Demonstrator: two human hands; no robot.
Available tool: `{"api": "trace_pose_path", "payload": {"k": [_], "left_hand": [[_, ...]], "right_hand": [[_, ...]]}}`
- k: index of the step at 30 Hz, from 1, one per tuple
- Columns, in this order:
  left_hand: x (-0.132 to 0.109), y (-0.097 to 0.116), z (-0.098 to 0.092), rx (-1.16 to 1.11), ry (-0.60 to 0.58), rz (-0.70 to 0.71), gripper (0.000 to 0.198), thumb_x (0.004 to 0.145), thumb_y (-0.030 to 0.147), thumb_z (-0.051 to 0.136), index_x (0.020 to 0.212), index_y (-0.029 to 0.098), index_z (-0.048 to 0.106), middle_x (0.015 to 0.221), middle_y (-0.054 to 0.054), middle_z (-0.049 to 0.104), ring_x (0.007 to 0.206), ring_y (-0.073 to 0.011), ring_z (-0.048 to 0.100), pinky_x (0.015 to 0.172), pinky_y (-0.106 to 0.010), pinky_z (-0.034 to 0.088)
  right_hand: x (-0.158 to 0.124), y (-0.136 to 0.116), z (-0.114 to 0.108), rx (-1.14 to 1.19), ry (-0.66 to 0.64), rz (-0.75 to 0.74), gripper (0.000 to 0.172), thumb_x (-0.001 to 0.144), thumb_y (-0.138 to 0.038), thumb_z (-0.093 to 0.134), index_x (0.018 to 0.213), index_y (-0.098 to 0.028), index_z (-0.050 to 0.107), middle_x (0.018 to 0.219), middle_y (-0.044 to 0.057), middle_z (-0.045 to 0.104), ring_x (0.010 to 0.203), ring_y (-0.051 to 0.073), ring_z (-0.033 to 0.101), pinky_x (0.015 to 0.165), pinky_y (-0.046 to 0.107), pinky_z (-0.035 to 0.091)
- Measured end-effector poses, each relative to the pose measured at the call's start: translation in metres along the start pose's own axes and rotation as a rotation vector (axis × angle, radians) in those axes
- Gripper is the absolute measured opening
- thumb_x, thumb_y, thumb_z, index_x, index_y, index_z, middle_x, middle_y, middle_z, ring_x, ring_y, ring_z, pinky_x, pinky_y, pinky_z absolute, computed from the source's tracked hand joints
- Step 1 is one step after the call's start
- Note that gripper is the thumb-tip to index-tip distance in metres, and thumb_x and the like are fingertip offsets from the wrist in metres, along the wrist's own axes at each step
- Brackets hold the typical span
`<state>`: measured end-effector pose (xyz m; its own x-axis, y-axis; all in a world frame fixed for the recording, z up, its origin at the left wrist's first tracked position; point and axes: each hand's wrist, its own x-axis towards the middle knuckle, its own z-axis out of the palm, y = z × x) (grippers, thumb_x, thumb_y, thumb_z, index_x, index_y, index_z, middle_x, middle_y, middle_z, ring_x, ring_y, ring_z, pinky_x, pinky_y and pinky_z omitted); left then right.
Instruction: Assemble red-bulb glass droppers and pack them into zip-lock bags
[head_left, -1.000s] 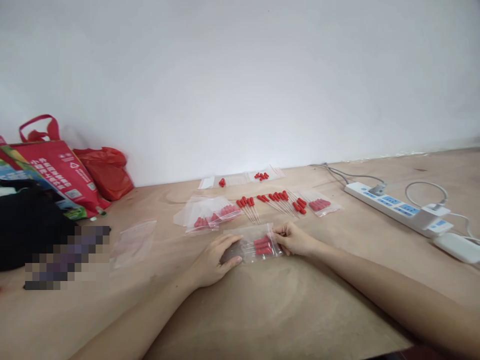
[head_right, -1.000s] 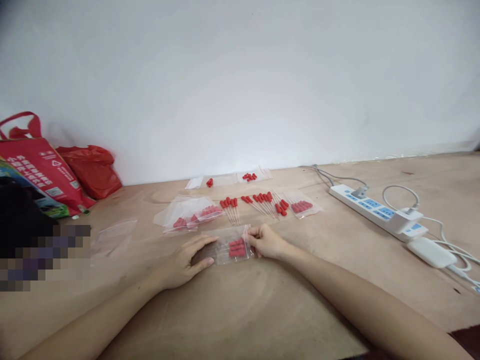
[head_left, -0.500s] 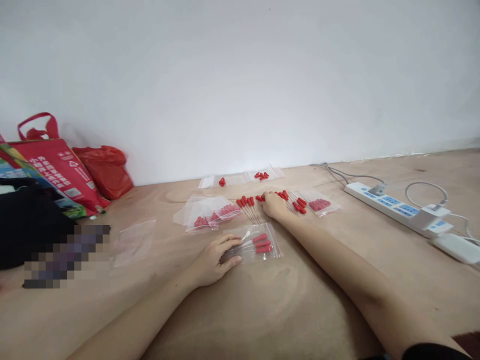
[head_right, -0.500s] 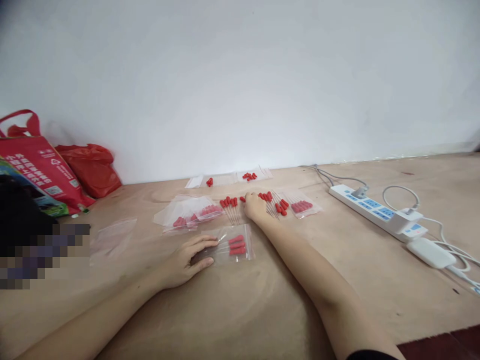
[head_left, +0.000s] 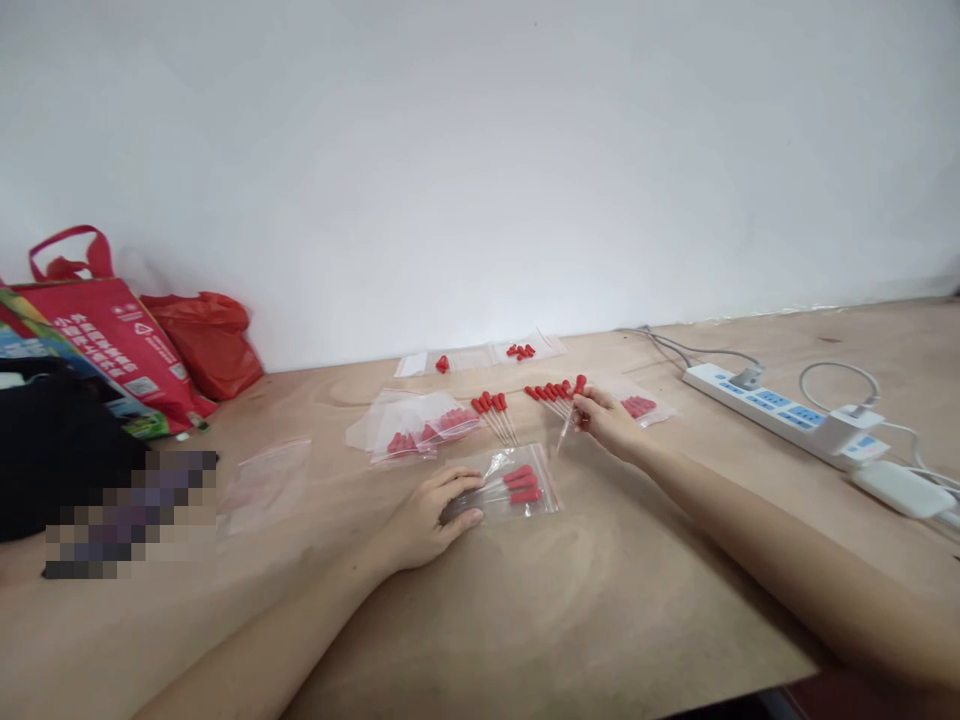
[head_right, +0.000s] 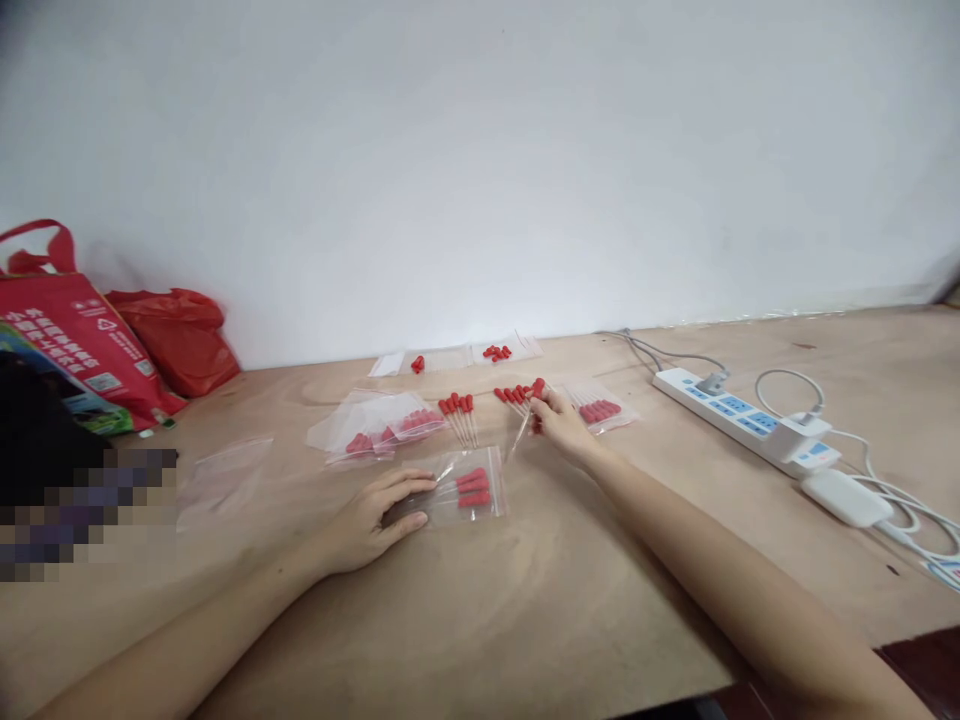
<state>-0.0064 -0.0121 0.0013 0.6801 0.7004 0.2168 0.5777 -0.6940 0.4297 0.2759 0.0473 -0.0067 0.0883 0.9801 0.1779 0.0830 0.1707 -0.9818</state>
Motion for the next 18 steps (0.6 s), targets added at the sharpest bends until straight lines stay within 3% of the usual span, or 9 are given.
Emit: {"api": "trace_pose_path", "payload": {"k": [2, 4, 10, 18], "left_hand": [[0.0, 0.0, 0.0, -0.005, -0.01, -0.014, 0.029, 0.081, 0.03, 0.047, 0.109, 0.021, 0.052, 0.117, -0.006, 0.05, 0.106, -0.0186, 0.048, 0.092, -0.035, 0.038], [0.0, 0.0, 0.001, -0.006, -0.018, -0.024, 0.03, 0.082, 0.03, 0.047, 0.11, 0.021, 0.051, 0.118, -0.007, 0.05, 0.107, -0.0186, 0.047, 0.092, -0.035, 0.038], [-0.001, 0.0, 0.0, -0.002, -0.017, -0.03, 0.03, 0.082, 0.031, 0.047, 0.11, 0.022, 0.051, 0.118, -0.006, 0.049, 0.107, -0.0187, 0.047, 0.092, -0.035, 0.038], [0.0, 0.001, -0.001, 0.015, -0.013, -0.043, 0.034, 0.081, 0.032, 0.047, 0.113, 0.021, 0.048, 0.117, -0.006, 0.05, 0.107, -0.0191, 0.047, 0.092, -0.035, 0.038]], "right_hand": [[-0.01, 0.005, -0.005, 0.278, 0.021, 0.062, 0.017, 0.072, -0.033, 0.053, 0.072, -0.017, 0.044, 0.058, -0.004, 0.049, 0.048, 0.007, 0.047, 0.05, 0.022, 0.043], [-0.018, 0.007, -0.006, 0.389, 0.064, 0.08, 0.024, 0.066, -0.034, 0.06, 0.071, -0.017, 0.044, 0.062, -0.003, 0.052, 0.049, 0.006, 0.049, 0.048, 0.02, 0.042], [-0.032, 0.007, 0.008, 0.38, 0.182, 0.097, 0.03, 0.063, -0.024, 0.062, 0.08, -0.021, 0.037, 0.064, -0.005, 0.056, 0.05, 0.008, 0.055, 0.045, 0.019, 0.045], [-0.047, 0.001, 0.034, 0.514, 0.162, 0.217, 0.036, 0.061, -0.014, 0.059, 0.083, -0.024, 0.032, 0.058, -0.006, 0.056, 0.053, 0.013, 0.059, 0.055, 0.028, 0.05]]}}
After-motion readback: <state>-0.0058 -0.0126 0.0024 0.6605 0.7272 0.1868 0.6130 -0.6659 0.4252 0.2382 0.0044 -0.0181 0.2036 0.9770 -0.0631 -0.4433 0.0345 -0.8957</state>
